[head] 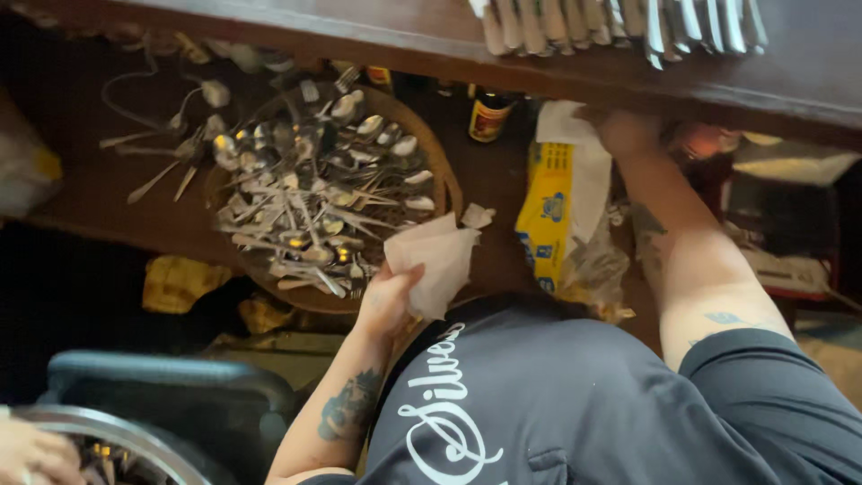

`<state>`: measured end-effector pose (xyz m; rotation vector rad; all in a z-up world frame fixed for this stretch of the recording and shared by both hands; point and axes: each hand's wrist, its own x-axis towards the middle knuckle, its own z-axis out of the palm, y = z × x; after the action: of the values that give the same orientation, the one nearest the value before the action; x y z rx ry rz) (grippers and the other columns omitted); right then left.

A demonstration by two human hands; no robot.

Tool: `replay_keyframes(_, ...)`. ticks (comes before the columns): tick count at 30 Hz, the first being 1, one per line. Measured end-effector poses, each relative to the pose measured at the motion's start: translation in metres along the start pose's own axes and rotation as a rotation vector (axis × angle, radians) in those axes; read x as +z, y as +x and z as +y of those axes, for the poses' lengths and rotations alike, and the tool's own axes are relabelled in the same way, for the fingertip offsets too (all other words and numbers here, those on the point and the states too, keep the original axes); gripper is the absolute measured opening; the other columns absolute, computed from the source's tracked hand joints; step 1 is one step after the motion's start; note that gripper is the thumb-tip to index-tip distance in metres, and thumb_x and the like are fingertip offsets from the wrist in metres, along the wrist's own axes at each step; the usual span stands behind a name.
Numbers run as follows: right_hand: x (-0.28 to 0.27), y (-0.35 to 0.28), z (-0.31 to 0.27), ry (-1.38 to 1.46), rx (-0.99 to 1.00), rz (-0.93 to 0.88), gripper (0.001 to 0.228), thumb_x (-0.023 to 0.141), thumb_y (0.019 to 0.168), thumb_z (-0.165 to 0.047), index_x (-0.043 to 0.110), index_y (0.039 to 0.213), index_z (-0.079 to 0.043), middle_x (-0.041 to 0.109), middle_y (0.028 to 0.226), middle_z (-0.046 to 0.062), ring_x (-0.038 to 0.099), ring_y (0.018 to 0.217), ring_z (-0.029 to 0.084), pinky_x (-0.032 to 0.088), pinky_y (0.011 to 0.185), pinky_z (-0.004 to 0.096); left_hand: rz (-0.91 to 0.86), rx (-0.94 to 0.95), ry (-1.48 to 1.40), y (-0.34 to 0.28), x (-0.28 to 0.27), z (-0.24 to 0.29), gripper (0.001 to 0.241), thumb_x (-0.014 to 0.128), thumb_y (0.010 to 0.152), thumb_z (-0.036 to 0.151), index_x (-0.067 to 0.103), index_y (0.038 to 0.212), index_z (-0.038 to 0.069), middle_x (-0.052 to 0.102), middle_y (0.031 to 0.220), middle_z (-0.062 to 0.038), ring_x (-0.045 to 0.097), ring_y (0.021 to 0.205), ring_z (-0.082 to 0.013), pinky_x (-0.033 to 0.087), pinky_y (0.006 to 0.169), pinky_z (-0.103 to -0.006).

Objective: The person wipes individual pieces of flatware using a cloth, then places them onto a bar counter one by one.

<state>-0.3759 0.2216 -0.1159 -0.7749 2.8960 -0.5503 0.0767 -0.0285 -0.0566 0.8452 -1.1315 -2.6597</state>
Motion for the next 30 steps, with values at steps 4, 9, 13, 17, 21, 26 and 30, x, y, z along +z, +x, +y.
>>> replay_keyframes(4,0.009,-0.002,-0.001,0.100,0.017,0.211,0.034,0.078,0.101,-0.042,0.071,0.118,-0.013,0.071,0.123,0.015,0.064,0.116,0.038,0.047,0.105,0.051,0.072,0.028,0.199,-0.017,-0.024,-0.010,0.047,0.064,0.091,0.007,0.058,0.136,-0.007,0.068,0.125,-0.015,0.065,0.113,-0.0250,0.052,0.097,-0.0360)
replay_keyframes(9,0.030,-0.053,-0.042,0.237,-0.122,0.541,0.025,0.080,0.102,-0.036,0.071,0.112,-0.014,0.068,0.127,0.012,0.060,0.125,0.038,0.040,0.115,0.055,0.108,0.082,0.062,-0.047,-0.046,-0.015,0.045,0.062,0.092,0.008,0.059,0.135,-0.006,0.069,0.126,-0.012,0.065,0.113,-0.0225,0.051,0.097,-0.0343)
replay_keyframes(13,0.054,-0.071,-0.151,0.050,-0.567,0.410,0.026,0.087,0.083,-0.030,0.076,0.103,-0.016,0.066,0.118,0.014,0.058,0.115,0.039,0.041,0.100,0.052,0.199,0.089,0.026,-0.064,-0.063,-0.018,0.045,0.062,0.091,0.006,0.059,0.134,-0.004,0.068,0.126,-0.012,0.065,0.114,-0.0230,0.051,0.098,-0.0349)
replay_keyframes(17,0.083,-0.056,-0.230,0.020,-0.600,0.083,0.025,0.084,0.080,-0.027,0.079,0.104,-0.019,0.067,0.113,0.011,0.058,0.111,0.034,0.045,0.091,0.049,0.318,0.110,0.021,-0.088,-0.071,-0.024,0.042,0.060,0.091,0.005,0.062,0.132,-0.005,0.070,0.126,-0.013,0.066,0.114,-0.0243,0.050,0.100,-0.0360)
replay_keyframes(21,0.121,-0.018,-0.268,-0.094,-0.672,0.032,0.033,0.081,0.079,-0.022,0.078,0.112,-0.016,0.066,0.115,0.013,0.056,0.109,0.038,0.048,0.087,0.051,0.373,0.188,0.051,-0.112,-0.082,-0.029,0.041,0.057,0.092,0.003,0.063,0.132,-0.006,0.070,0.126,-0.013,0.065,0.115,-0.0236,0.048,0.102,-0.0356)
replay_keyframes(26,0.144,0.009,-0.287,-0.146,-0.648,-0.070,0.049,0.081,0.073,-0.021,0.074,0.122,-0.015,0.067,0.115,0.013,0.056,0.108,0.040,0.049,0.082,0.053,0.518,0.185,-0.036,-0.142,-0.097,-0.042,0.041,0.057,0.089,0.001,0.063,0.130,-0.004,0.071,0.123,-0.012,0.066,0.113,-0.0236,0.049,0.101,-0.0354)
replay_keyframes(30,0.159,0.012,-0.281,-0.228,-0.633,-0.106,0.024,0.081,0.078,-0.024,0.078,0.100,-0.014,0.069,0.114,0.011,0.059,0.112,0.035,0.050,0.087,0.050,0.571,0.239,0.041,-0.158,-0.105,-0.049,0.040,0.057,0.091,0.000,0.063,0.131,-0.005,0.070,0.124,-0.013,0.065,0.113,-0.0232,0.048,0.101,-0.0346)
